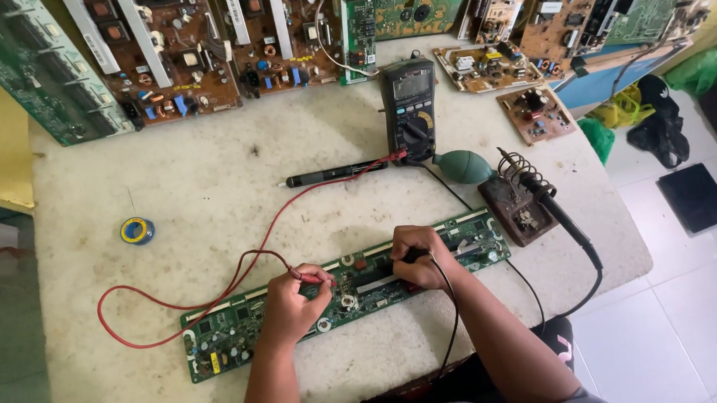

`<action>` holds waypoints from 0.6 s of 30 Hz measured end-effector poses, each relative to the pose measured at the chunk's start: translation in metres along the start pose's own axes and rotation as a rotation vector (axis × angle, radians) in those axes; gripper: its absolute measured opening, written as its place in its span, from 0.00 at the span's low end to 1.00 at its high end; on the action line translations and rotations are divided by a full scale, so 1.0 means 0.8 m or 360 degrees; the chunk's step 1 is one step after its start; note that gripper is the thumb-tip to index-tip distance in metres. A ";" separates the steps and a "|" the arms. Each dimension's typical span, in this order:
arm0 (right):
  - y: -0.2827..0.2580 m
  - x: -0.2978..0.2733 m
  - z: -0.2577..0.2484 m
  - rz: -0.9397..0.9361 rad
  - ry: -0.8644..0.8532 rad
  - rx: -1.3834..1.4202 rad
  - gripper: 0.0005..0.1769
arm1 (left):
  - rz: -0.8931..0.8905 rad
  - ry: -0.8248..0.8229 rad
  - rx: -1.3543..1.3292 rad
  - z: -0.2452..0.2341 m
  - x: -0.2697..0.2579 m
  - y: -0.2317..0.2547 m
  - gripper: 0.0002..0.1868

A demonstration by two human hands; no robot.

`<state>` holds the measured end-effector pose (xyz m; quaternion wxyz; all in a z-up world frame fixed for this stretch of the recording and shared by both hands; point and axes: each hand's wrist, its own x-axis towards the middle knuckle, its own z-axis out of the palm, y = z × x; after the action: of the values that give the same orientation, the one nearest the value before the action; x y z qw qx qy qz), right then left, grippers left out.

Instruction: The person uses a multimeter to test various points on a green circuit board. They hold the red and black probes and touch them to different components on the board while looking at the multimeter display.

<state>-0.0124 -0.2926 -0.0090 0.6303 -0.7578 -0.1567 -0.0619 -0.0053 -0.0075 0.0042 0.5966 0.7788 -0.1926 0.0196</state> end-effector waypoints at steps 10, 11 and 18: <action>-0.002 0.001 -0.001 -0.0022 -0.0010 0.0012 0.10 | -0.0028 0.0008 -0.0052 0.002 0.000 -0.003 0.07; -0.002 0.003 0.000 -0.0026 -0.0018 0.0017 0.10 | -0.0029 0.0017 -0.0047 0.001 0.000 -0.004 0.07; 0.005 -0.001 -0.003 -0.0052 -0.0031 -0.0008 0.09 | -0.0027 -0.0010 -0.0082 0.001 0.002 -0.002 0.07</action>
<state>-0.0113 -0.2957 -0.0127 0.6257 -0.7573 -0.1750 -0.0652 -0.0036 -0.0081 0.0032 0.6159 0.7650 -0.1883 0.0070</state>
